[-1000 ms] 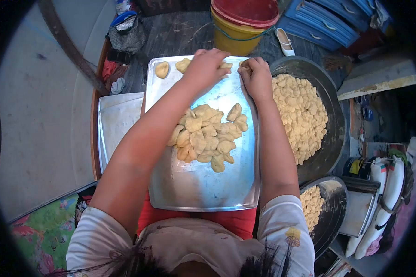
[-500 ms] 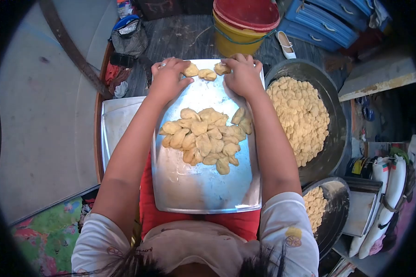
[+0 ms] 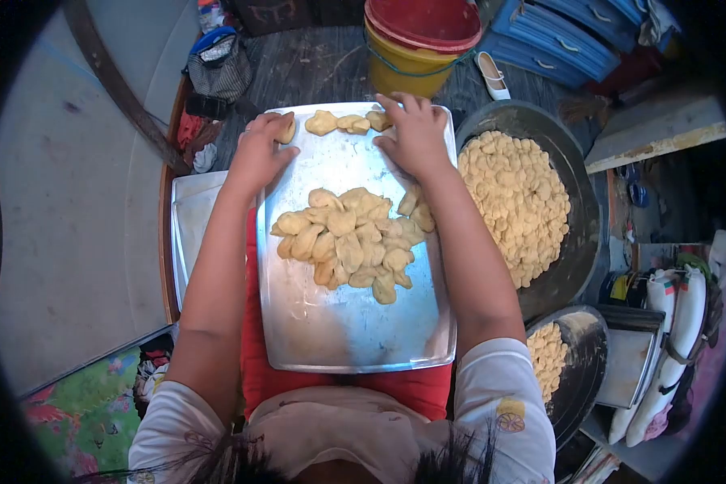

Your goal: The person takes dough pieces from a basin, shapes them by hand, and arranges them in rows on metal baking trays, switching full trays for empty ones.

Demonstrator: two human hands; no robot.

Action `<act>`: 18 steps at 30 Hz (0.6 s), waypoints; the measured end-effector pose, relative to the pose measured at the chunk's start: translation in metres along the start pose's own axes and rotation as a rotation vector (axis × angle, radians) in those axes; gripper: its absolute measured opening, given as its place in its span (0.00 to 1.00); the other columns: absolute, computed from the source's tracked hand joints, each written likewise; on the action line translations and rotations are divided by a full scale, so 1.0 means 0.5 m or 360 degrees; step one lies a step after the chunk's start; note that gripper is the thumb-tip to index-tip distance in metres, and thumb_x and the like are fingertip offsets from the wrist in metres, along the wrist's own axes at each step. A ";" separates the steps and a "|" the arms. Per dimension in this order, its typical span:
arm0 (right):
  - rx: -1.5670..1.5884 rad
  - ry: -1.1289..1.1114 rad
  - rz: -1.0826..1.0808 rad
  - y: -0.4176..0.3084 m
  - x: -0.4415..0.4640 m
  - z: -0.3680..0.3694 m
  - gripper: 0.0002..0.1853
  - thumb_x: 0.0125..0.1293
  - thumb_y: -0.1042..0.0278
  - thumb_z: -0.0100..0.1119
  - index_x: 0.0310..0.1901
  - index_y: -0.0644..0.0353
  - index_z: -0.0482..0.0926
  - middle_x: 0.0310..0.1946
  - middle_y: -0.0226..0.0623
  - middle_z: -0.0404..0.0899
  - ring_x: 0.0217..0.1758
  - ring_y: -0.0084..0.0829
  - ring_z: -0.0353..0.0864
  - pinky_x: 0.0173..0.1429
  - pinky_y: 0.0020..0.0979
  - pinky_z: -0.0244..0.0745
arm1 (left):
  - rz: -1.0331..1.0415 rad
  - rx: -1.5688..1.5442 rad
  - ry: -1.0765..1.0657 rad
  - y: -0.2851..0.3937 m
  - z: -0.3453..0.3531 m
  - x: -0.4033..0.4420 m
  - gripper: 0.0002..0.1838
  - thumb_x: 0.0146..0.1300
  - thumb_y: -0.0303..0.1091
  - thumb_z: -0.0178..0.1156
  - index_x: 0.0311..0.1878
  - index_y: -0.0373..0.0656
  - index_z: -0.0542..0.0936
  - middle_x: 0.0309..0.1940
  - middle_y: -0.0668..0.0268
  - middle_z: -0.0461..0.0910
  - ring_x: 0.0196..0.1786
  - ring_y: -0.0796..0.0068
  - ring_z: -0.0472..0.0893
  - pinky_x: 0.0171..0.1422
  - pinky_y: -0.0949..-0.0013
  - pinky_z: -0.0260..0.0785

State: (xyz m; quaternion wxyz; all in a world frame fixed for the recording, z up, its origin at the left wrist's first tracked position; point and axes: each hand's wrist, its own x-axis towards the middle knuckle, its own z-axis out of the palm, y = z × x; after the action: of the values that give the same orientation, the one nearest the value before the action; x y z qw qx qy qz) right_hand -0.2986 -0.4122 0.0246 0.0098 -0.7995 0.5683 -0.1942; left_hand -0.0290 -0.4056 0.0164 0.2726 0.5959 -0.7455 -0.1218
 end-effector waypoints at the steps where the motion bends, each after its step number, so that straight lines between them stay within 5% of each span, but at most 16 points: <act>1: -0.0154 0.0020 0.0014 0.016 -0.010 -0.005 0.33 0.52 0.53 0.70 0.62 0.43 0.73 0.60 0.34 0.70 0.65 0.39 0.65 0.68 0.50 0.52 | 0.0013 -0.0073 -0.0061 -0.006 0.000 0.002 0.23 0.52 0.30 0.68 0.54 0.43 0.81 0.53 0.58 0.78 0.60 0.56 0.74 0.64 0.58 0.64; 6: 0.0023 -0.0076 0.0460 0.057 -0.030 -0.028 0.33 0.52 0.54 0.70 0.62 0.44 0.74 0.60 0.36 0.71 0.64 0.41 0.66 0.67 0.46 0.54 | 0.0092 -0.0074 0.0009 -0.012 0.008 0.030 0.21 0.54 0.24 0.64 0.54 0.41 0.80 0.54 0.55 0.78 0.56 0.57 0.78 0.60 0.63 0.70; 9: 0.0218 -0.0023 0.0423 0.101 -0.029 -0.009 0.26 0.53 0.58 0.70 0.56 0.48 0.79 0.54 0.37 0.76 0.59 0.40 0.71 0.62 0.40 0.61 | -0.0060 -0.0203 -0.0074 -0.004 0.005 0.031 0.22 0.53 0.24 0.65 0.54 0.41 0.80 0.56 0.56 0.77 0.59 0.55 0.76 0.62 0.63 0.69; 15: 0.0492 0.0135 0.0180 0.082 -0.012 0.019 0.15 0.54 0.65 0.68 0.45 0.53 0.84 0.42 0.35 0.82 0.53 0.39 0.75 0.59 0.39 0.62 | 0.0337 0.0157 0.0149 0.034 0.018 0.010 0.22 0.54 0.34 0.65 0.54 0.44 0.80 0.58 0.60 0.76 0.63 0.56 0.72 0.68 0.57 0.60; 18: 0.0239 0.0280 0.0036 0.039 -0.023 -0.020 0.17 0.56 0.65 0.67 0.49 0.54 0.82 0.46 0.40 0.80 0.54 0.41 0.76 0.57 0.38 0.67 | 0.0431 -0.0018 -0.0241 0.066 0.005 0.015 0.19 0.57 0.38 0.63 0.52 0.43 0.80 0.54 0.58 0.77 0.59 0.57 0.75 0.66 0.58 0.61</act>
State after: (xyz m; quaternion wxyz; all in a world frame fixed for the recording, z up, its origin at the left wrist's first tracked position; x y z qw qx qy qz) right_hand -0.3227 -0.4066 0.0256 0.0218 -0.7700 0.5598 -0.3055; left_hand -0.0584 -0.4044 0.0331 0.2329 0.4773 -0.8368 -0.1327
